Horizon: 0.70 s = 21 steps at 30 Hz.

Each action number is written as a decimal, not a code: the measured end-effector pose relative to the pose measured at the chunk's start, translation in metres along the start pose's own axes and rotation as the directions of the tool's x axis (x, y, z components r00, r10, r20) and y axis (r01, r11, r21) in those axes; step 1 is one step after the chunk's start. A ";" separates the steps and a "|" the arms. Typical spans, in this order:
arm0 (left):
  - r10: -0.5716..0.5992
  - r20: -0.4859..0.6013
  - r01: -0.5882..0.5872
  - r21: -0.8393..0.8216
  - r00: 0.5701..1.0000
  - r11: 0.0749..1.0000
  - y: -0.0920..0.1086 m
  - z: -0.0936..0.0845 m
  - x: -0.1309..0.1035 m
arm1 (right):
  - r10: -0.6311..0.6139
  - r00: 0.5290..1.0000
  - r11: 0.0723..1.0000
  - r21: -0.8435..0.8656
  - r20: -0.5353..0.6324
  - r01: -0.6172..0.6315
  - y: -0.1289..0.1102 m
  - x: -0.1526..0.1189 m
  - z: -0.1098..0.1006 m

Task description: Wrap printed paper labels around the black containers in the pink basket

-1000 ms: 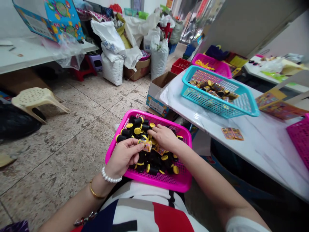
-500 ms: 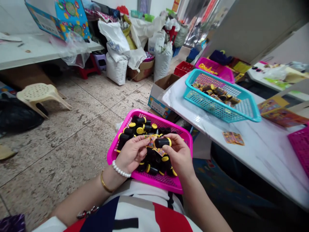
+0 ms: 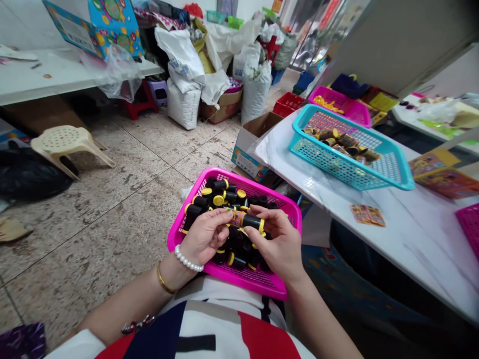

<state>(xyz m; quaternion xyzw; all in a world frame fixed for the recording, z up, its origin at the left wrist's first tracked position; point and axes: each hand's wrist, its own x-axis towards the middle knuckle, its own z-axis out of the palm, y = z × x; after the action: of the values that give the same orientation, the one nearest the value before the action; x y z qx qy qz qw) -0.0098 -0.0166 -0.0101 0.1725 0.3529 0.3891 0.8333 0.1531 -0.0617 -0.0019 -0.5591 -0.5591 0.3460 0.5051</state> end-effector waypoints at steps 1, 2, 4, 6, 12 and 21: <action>0.002 -0.005 -0.002 0.011 1.000 1.000 0.000 -0.001 0.000 | -0.010 1.000 1.000 -0.026 0.025 0.011 -0.001 0.000 -0.001; 0.007 -0.010 -0.007 0.018 1.000 1.000 0.000 -0.001 0.000 | -0.017 0.999 0.998 -0.056 0.052 0.020 -0.003 0.000 -0.002; 0.013 -0.012 -0.013 0.034 1.000 0.999 -0.001 -0.003 0.000 | -0.013 0.996 0.995 -0.102 0.087 0.022 -0.005 0.001 -0.003; 0.021 0.008 -0.021 0.077 1.000 0.997 -0.002 -0.003 -0.001 | 0.001 0.996 0.998 -0.070 0.087 0.006 -0.004 0.002 -0.004; 0.224 -0.070 -0.201 0.240 0.972 0.950 0.001 0.000 -0.013 | -0.015 0.998 0.983 0.181 -0.054 0.025 0.006 0.004 0.000; 0.019 0.195 -0.125 0.545 0.981 0.829 0.004 -0.005 -0.010 | -0.121 0.983 0.989 0.100 0.139 0.108 0.004 -0.008 -0.009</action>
<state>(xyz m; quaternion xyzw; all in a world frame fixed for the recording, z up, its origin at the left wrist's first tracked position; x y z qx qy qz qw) -0.0197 -0.0221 -0.0067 0.4542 0.3664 0.2840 0.7608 0.1615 -0.0704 -0.0047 -0.4756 -0.6090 0.3814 0.5074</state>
